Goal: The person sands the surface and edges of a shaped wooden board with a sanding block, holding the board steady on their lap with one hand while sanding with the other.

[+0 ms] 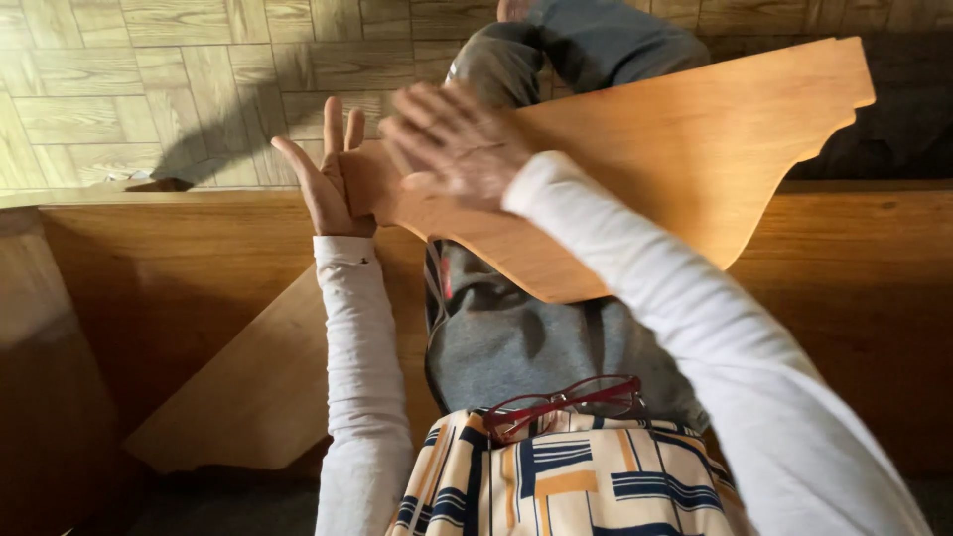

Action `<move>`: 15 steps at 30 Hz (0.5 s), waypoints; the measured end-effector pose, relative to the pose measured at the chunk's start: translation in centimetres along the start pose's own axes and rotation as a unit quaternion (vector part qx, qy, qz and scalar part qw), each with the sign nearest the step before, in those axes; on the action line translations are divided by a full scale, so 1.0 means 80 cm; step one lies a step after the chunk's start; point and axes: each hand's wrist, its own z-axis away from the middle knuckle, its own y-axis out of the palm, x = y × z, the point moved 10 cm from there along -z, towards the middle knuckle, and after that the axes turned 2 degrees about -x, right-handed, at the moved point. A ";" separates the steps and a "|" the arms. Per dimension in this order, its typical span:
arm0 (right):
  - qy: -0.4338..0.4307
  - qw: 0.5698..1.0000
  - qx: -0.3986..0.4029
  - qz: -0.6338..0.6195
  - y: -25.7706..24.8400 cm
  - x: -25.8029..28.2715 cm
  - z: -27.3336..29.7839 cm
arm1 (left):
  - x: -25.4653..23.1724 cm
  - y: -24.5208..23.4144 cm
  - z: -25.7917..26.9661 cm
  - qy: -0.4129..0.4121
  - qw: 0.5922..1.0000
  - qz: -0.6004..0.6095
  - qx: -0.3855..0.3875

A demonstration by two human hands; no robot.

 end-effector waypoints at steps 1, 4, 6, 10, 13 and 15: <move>-0.001 1.000 -0.002 -0.001 -0.013 0.014 -0.024 | -0.003 0.011 0.008 0.002 1.000 -0.001 -0.001; 0.049 0.947 0.215 -0.234 0.004 0.051 -0.065 | -0.004 0.009 0.018 -0.002 0.999 0.014 -0.036; 0.046 0.949 0.216 -0.226 -0.016 0.065 -0.084 | -0.012 0.007 0.008 0.056 0.996 -0.011 0.073; 0.042 0.974 -0.011 -0.223 -0.049 0.067 -0.053 | -0.014 -0.048 0.012 0.067 0.996 0.047 -0.017; 0.030 0.977 0.020 -0.209 -0.070 0.044 -0.007 | -0.028 0.000 0.041 0.111 0.979 -0.170 0.002; 0.056 0.970 0.163 -0.171 -0.056 0.005 0.030 | -0.041 0.034 0.058 0.129 0.928 -0.342 -0.077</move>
